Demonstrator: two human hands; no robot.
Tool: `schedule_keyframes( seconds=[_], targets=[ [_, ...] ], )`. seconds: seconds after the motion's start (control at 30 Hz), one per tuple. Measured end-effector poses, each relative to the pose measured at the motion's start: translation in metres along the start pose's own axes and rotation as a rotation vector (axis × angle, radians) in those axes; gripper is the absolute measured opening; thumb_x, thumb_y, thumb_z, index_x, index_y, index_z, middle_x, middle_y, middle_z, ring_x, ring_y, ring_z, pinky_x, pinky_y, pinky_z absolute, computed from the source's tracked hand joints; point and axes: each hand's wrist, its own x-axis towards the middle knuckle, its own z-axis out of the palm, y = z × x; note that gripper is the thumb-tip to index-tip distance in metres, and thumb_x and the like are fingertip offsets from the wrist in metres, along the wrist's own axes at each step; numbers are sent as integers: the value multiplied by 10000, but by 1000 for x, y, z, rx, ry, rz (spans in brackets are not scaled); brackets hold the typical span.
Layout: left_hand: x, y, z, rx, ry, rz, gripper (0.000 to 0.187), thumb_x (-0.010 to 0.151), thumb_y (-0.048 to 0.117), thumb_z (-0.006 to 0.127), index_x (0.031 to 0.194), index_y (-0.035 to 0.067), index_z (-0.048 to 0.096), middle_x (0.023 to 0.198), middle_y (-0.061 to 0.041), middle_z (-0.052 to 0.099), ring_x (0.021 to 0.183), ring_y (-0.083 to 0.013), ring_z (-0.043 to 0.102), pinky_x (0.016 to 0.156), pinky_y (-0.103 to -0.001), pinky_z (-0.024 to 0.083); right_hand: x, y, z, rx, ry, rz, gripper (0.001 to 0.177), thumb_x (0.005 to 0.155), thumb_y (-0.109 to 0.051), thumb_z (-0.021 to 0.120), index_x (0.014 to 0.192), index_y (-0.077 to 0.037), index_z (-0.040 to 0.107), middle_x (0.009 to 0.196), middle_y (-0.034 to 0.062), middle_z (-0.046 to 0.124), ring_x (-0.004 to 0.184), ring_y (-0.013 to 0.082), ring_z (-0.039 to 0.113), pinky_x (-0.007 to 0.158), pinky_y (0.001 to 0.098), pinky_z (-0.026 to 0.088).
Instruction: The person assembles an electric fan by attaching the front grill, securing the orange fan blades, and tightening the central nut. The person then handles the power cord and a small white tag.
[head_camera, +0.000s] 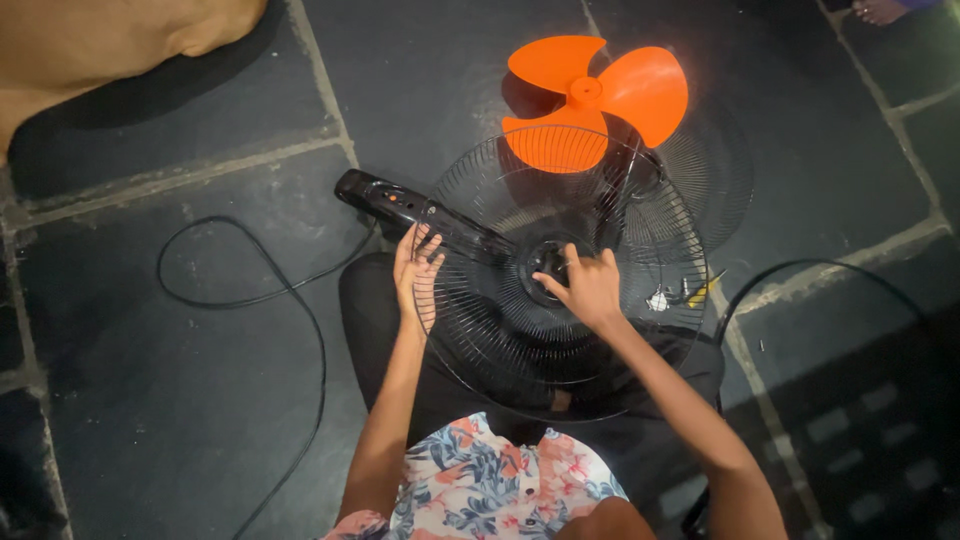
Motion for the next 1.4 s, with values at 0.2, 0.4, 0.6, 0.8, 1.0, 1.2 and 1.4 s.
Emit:
schedule_keyframes(
  seconds=[0.2,0.4,0.6,0.8,1.0,1.2,1.4],
  targets=[
    [-8,5,8,-27,28,15,736,816,73,487,1541,-11,400,1520,-120,505,1339,-259,544,1090,-373,444,0,-15,1,-42,25,105,609,894,-622,689,1020,-31,613,626,117,664,505,276,579,751,386,412],
    [-10,6,7,-10,0,25,719,836,83,491,1542,-14,397,1531,-119,498,1350,-260,537,1100,-374,434,-3,-24,-2,-35,15,182,596,908,-613,689,1054,-39,618,614,117,668,514,287,600,796,396,435],
    [-4,-2,-9,-3,-54,6,686,898,145,497,1557,-2,379,1562,-100,468,1390,-254,506,1117,-366,419,-9,-11,-14,136,58,106,662,845,-616,729,1147,-37,620,763,111,698,663,317,645,750,403,433],
    [-2,-9,-17,-11,-101,39,679,939,206,498,1569,2,348,1593,-104,435,1409,-265,490,1135,-384,408,-23,6,-21,585,18,302,469,876,-331,787,1240,-56,680,767,85,616,650,243,586,688,378,454],
    [-4,-8,-16,34,-100,39,676,923,200,489,1557,6,358,1585,-111,439,1405,-266,493,1133,-395,411,-12,2,-10,830,126,325,181,890,-142,796,952,-5,696,855,100,684,666,199,585,620,314,469],
    [-4,-6,-12,14,-76,29,666,912,178,467,1547,-1,377,1566,-115,454,1380,-265,508,1123,-397,414,-6,-5,-22,522,107,259,239,879,-168,831,863,3,664,805,109,691,658,229,624,699,361,482],
    [-5,0,-7,56,-80,22,655,918,187,460,1544,10,378,1560,-109,460,1388,-270,495,1126,-400,406,-4,2,-30,650,30,299,653,680,-298,912,1166,4,597,810,99,674,699,215,654,662,336,528]
  ],
)
